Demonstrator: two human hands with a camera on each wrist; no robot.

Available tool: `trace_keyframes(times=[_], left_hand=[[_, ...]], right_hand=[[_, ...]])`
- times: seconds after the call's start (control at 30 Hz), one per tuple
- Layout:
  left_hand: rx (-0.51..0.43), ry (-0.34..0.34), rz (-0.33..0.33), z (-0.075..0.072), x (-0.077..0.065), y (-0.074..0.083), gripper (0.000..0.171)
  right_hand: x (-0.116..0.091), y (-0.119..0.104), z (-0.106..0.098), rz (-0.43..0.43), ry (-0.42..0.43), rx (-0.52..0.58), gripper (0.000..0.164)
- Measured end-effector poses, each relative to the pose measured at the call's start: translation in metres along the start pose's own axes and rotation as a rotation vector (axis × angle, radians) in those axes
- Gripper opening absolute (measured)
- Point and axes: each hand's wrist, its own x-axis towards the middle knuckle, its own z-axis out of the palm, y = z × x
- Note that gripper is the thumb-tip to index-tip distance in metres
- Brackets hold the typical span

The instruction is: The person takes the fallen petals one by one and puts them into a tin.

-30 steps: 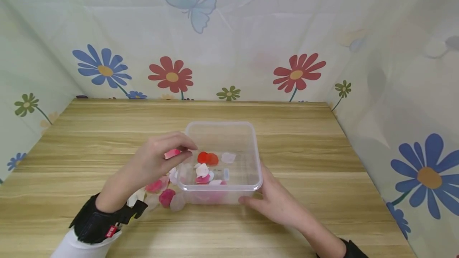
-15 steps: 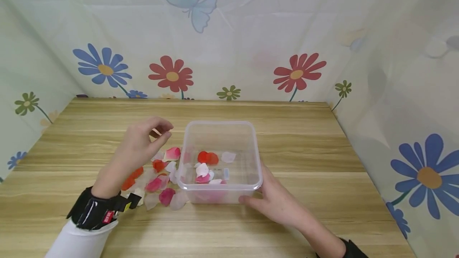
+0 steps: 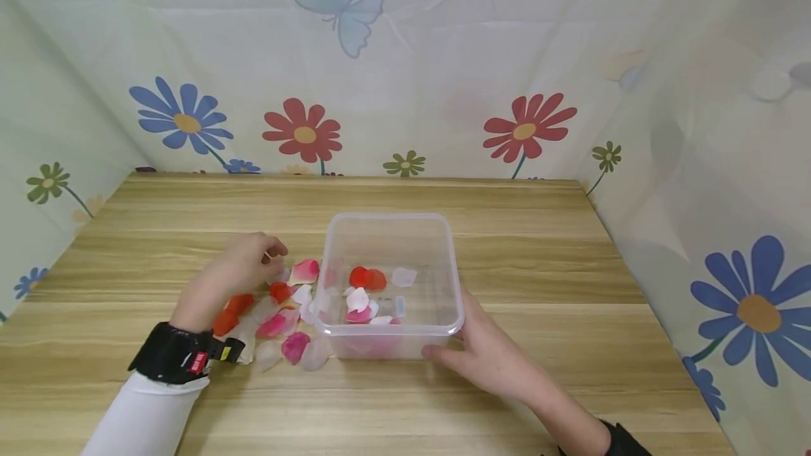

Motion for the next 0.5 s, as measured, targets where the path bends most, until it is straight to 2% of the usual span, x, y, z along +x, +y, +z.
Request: trace_keyframes(times=[0.1, 0.27, 0.5], left_hand=[[0.032, -0.034, 0.023, 0.003, 0.002, -0.004, 0.026], [0.054, -0.03, 0.037, 0.008, 0.005, -0.008, 0.017], [0.017, -0.034, 0.023, 0.012, 0.006, -0.01, 0.007]], right_hand=[[0.0, 0.0, 0.0, 0.0, 0.0, -0.005, 0.096], [0.0, 0.0, 0.0, -0.001, 0.006, -0.011, 0.095], [0.0, 0.001, 0.0, -0.007, -0.003, 0.007, 0.095]])
